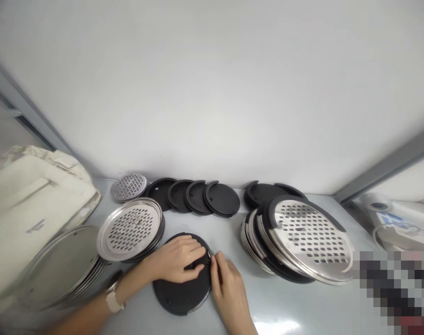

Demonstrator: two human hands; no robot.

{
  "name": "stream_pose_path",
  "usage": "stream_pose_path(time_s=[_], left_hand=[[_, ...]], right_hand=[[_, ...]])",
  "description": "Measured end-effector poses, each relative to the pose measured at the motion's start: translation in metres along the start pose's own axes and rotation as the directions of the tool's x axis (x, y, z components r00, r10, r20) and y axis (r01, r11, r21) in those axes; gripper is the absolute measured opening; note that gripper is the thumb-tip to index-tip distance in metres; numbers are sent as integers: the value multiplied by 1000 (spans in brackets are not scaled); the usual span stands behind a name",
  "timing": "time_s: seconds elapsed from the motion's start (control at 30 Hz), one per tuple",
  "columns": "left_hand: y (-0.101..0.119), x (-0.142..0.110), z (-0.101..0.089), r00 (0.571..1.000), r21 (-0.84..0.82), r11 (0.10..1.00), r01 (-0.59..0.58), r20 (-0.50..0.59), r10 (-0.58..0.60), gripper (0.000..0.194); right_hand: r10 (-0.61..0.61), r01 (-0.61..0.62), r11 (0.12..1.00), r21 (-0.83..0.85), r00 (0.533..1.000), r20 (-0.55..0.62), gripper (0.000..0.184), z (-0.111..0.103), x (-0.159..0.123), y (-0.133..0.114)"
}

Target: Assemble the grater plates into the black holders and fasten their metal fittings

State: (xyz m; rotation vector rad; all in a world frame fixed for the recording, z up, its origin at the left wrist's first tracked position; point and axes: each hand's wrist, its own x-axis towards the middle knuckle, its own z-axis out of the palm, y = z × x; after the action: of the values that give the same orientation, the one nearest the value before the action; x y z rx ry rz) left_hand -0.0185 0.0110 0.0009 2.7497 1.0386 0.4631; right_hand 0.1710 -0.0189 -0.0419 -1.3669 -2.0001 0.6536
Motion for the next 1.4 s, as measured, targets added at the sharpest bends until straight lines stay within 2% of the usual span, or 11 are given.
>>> stream_pose_path(time_s=[0.17,0.4,0.53,0.8,1.1,1.4], left_hand=[[0,0,-2,1000,-14,1000,20,15,-20,10],[0,-1,-2,1000,-53,999,0,-9,-1,33],[-1,-1,-1,1000,-66,998,-6,-23,4,32],[-1,-2,0,1000,-89,996,8,-21,-10,34],[-1,-2,1,998,-96,995,-7,-55,2,27],[-1,-2,3,999,-87,996,-6,-36,3,35]], right_hand=[[-25,25,999,-28,1000,-11,24,-1,2,0],[-57,56,998,-22,998,-12,23,-3,1,-2],[-61,61,998,-23,998,-14,22,-3,1,-3],[9,-9,1000,23,1000,-5,24,-2,0,-2],[-12,11,999,47,999,31,21,-4,-3,-5],[-41,41,999,21,998,37,20,-2,-2,-3]])
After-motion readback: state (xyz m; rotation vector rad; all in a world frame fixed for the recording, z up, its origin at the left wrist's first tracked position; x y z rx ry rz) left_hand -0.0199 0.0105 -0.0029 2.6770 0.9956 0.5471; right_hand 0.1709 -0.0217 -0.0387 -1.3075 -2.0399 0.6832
